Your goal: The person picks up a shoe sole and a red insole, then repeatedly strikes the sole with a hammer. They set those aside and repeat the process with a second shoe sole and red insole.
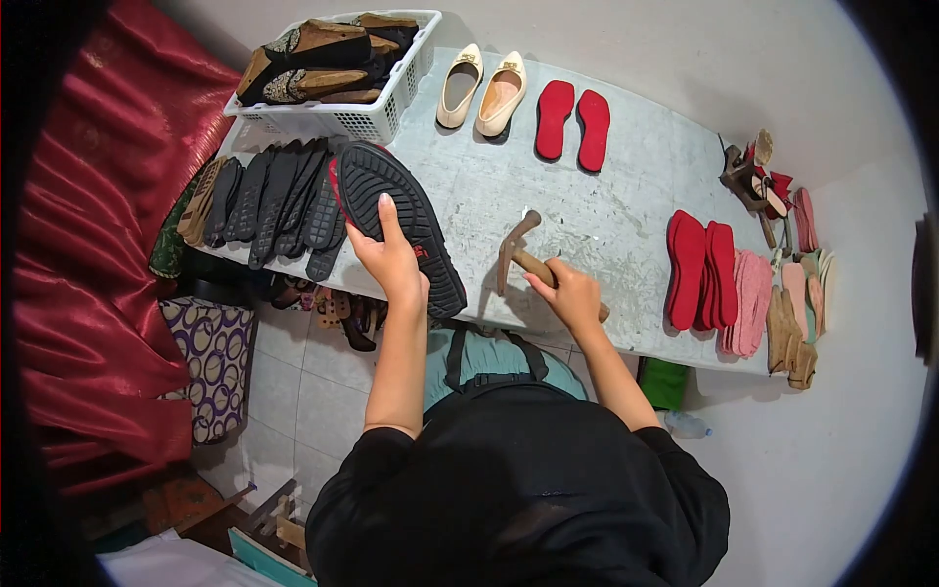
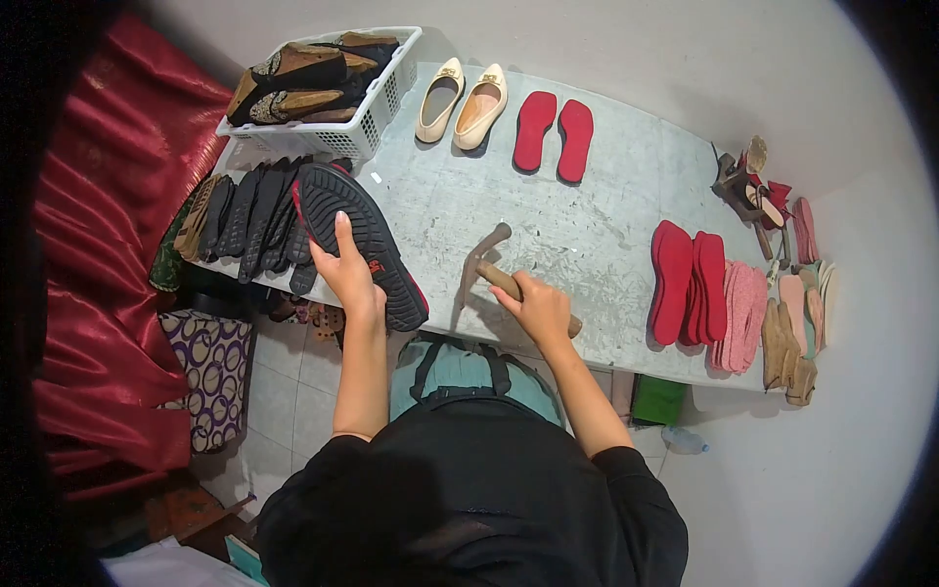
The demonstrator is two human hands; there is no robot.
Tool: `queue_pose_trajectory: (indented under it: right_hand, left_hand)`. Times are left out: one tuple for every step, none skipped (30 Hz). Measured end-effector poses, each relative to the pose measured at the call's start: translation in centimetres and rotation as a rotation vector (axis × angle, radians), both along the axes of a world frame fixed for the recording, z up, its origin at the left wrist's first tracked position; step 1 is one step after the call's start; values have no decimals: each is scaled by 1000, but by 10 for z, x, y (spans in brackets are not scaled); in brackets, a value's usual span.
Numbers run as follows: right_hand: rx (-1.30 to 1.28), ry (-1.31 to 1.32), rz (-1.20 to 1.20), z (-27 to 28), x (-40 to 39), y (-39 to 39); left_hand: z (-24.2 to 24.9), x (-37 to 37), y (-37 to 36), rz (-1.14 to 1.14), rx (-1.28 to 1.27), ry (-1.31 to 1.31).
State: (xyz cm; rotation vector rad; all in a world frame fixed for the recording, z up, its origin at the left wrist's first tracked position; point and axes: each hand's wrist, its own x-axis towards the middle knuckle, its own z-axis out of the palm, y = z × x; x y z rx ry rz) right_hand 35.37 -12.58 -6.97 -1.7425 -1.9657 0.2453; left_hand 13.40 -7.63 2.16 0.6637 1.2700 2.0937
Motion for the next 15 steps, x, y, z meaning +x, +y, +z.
queue_pose_trajectory:
  right_hand:
    - [22,-46,13,-11,-1,1]
    - [24,-45,12,-20,-1,2]
    - [45,-105,11,-28,-2,2]
    - [67,-164,10,-36,-2,2]
    - [63,-185,4,-43,-3,2]
    - [67,-185,4,-47,-5,2]
    - [87,-197,-6,-50,-6,2]
    - [106,-209,-17,-54,-7,2]
    - [101,-217,-32,-53,-10,1]
    - [100,-217,-35,-54,-12,2]
    - [99,-218,-35,-56,-14,2]
    - [98,-221,-36,-56,-16,3]
    - [96,-221,-42,-57,-18,3]
    - [54,-229,-69,-56,-21,3]
    - [13,-237,-97,-55,-24,5]
  left_hand:
    - [-2,0,1,-13,-9,-17]
    - [-3,0,2,-25,-17,-35]
    - [-4,-1,2,-25,-17,-34]
    - [-4,-2,3,-55,-54,-38]
    - [-3,-3,4,-85,-90,-43]
    - [-5,-4,5,-85,-86,-43]
    - [-7,-5,7,-113,-96,-65]
    - [-8,-7,9,-143,-107,-87]
    - [-8,-7,10,-139,-99,-74]
    - [-8,-8,13,-142,-100,-73]
    - [-8,-10,15,-154,-107,-86]
    - [-8,-11,17,-168,-115,-99]
    - [-9,-13,20,-175,-116,-98]
    - [-10,-16,23,-214,-127,-124]
    - [-10,-18,27,-253,-135,-150]
